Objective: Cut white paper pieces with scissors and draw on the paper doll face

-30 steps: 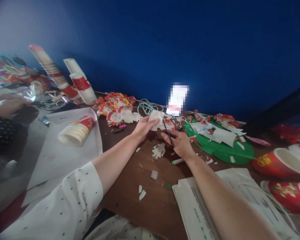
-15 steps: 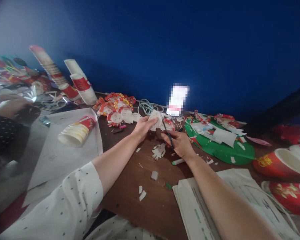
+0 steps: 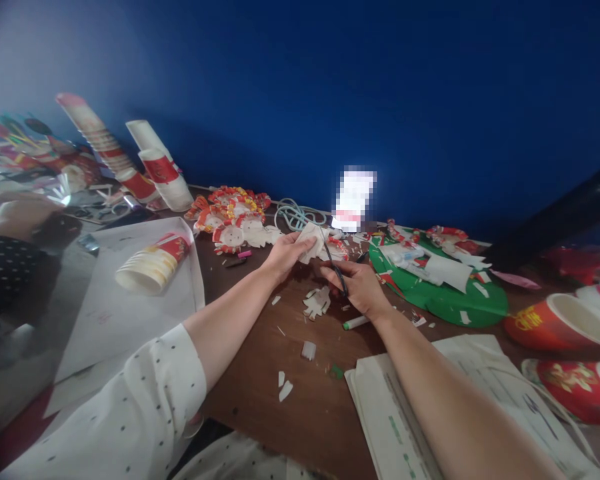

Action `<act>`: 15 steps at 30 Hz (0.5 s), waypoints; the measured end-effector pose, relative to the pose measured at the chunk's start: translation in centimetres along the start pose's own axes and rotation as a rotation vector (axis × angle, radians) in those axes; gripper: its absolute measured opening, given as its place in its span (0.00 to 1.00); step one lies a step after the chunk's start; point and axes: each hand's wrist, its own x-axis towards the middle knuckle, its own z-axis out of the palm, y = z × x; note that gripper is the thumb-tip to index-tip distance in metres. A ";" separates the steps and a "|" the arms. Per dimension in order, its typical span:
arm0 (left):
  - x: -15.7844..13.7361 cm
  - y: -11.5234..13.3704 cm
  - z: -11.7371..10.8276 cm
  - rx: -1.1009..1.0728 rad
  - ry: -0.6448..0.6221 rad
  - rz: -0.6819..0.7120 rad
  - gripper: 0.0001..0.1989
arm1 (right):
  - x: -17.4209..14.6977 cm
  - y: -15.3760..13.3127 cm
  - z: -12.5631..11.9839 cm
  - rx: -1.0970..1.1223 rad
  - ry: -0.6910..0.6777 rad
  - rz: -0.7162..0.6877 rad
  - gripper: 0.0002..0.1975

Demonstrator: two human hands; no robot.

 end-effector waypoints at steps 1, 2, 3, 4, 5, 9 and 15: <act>0.0 0.0 0.0 0.011 -0.002 -0.008 0.17 | 0.0 0.0 0.0 0.001 0.000 0.001 0.29; 0.0 0.0 0.0 0.022 -0.002 -0.012 0.17 | 0.0 0.0 0.0 0.005 0.002 0.002 0.29; 0.0 0.0 0.0 0.029 0.000 -0.013 0.17 | 0.0 0.0 0.0 0.008 0.005 0.003 0.29; 0.0 0.0 0.0 0.032 0.002 -0.011 0.17 | 0.0 0.0 -0.1 0.012 0.009 0.005 0.28; 0.0 0.0 0.0 0.028 0.000 -0.010 0.17 | 0.1 0.0 -0.1 0.015 0.015 0.005 0.28; 0.0 0.0 0.0 -0.013 0.003 -0.019 0.17 | 0.0 -0.1 -0.2 -0.001 0.012 -0.004 0.27; 0.0 0.0 0.0 -0.007 -0.002 -0.017 0.16 | 0.2 -0.1 -0.6 -0.043 0.003 -0.004 0.24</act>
